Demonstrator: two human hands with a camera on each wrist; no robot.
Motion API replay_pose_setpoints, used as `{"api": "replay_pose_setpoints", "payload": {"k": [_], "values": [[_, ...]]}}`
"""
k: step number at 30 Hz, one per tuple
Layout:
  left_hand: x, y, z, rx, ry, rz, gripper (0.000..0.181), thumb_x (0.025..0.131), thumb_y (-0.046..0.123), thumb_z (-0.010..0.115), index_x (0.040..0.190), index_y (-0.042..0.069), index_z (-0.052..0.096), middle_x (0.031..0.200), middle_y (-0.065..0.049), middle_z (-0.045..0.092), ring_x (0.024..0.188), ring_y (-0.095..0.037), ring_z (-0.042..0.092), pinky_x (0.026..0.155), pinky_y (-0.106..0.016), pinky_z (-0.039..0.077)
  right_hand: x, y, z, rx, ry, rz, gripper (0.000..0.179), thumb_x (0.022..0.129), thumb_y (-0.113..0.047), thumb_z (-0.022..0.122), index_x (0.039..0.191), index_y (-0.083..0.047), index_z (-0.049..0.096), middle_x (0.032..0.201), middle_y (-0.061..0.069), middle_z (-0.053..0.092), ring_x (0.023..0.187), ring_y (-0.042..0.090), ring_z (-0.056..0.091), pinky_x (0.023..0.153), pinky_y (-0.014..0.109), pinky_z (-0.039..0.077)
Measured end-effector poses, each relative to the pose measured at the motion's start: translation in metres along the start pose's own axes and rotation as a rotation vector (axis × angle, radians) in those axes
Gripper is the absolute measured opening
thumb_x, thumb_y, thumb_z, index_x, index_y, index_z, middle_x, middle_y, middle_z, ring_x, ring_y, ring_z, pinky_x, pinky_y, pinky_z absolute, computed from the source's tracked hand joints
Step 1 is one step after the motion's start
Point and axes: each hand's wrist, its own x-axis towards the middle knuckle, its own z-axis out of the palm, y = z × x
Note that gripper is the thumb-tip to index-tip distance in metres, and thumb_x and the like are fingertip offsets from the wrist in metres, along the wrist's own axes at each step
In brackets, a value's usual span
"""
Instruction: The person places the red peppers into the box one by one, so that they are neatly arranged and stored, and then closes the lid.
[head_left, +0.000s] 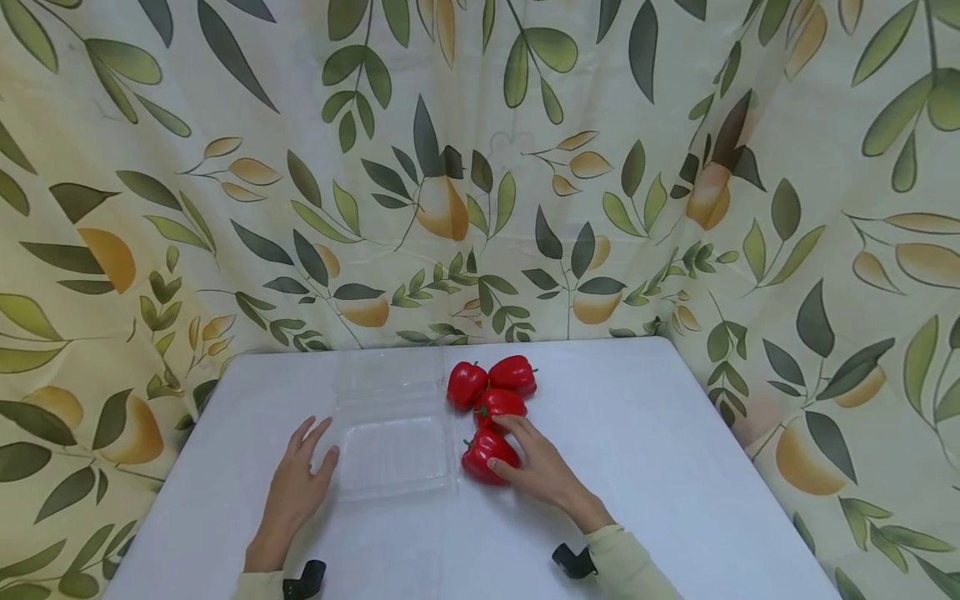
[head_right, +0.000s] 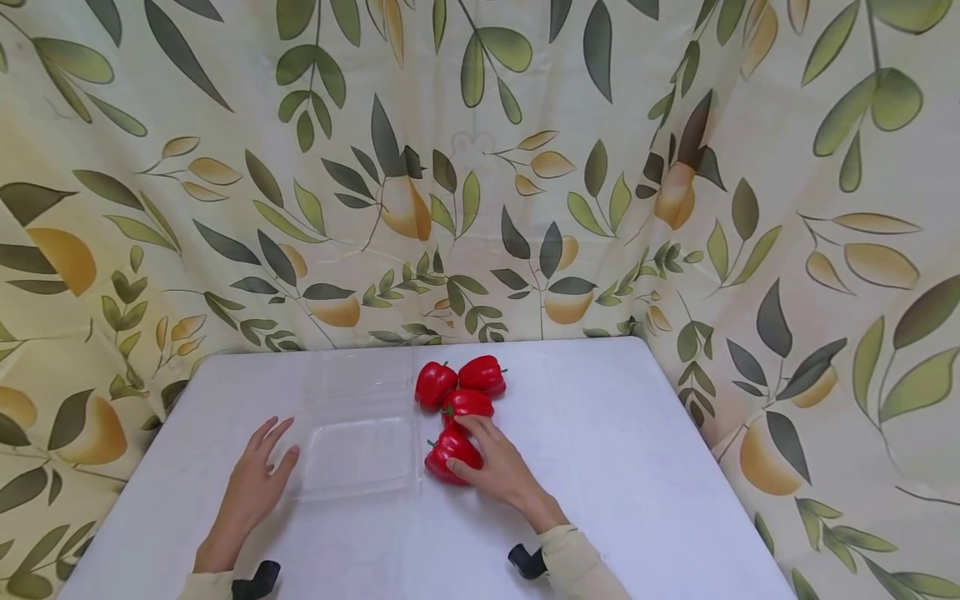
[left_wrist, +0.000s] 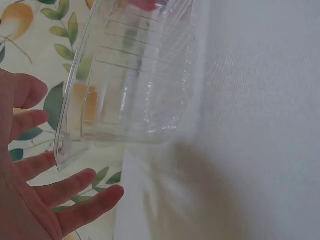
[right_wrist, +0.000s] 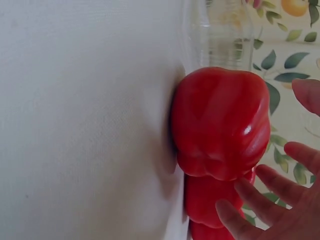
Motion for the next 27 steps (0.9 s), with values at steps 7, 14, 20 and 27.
{"api": "replay_pose_setpoints", "payload": {"k": [7,14,20,27], "values": [[-0.002,-0.008,0.0,-0.052,0.019,0.027,0.048,0.099,0.022,0.054,0.145,0.01,0.047,0.155,-0.02,0.036,0.124,-0.045,0.056,0.097,-0.065,0.046,0.0,-0.001,0.006,-0.01,-0.001,0.008,0.079,0.075,-0.038,0.08,0.144,-0.027,0.044,0.145,-0.001,0.047,0.133,0.025,0.047,0.089,0.048,0.059],[-0.003,-0.017,0.006,-0.117,0.013,0.052,0.046,0.096,0.012,0.056,0.142,0.008,0.051,0.152,-0.022,0.039,0.118,-0.043,0.061,0.098,-0.065,0.046,0.001,-0.001,0.008,-0.006,-0.006,-0.002,0.079,0.075,-0.036,0.081,0.144,-0.025,0.045,0.143,0.0,0.048,0.132,0.026,0.047,0.087,0.048,0.06],[-0.003,-0.02,0.009,-0.163,0.016,0.066,0.046,0.094,0.003,0.055,0.14,0.007,0.053,0.15,-0.022,0.041,0.115,-0.042,0.063,0.094,-0.059,0.052,0.001,-0.001,0.01,-0.003,-0.019,0.006,0.081,0.074,-0.037,0.083,0.144,-0.026,0.044,0.143,0.002,0.048,0.131,0.027,0.048,0.085,0.047,0.06],[-0.002,-0.024,0.013,-0.203,0.041,0.102,0.045,0.09,-0.004,0.056,0.133,0.004,0.059,0.147,-0.021,0.045,0.109,-0.041,0.067,0.077,-0.032,0.061,0.001,0.0,0.011,0.003,-0.031,0.014,0.082,0.074,-0.038,0.082,0.145,-0.024,0.044,0.145,0.005,0.047,0.132,0.03,0.047,0.086,0.049,0.06]]}}
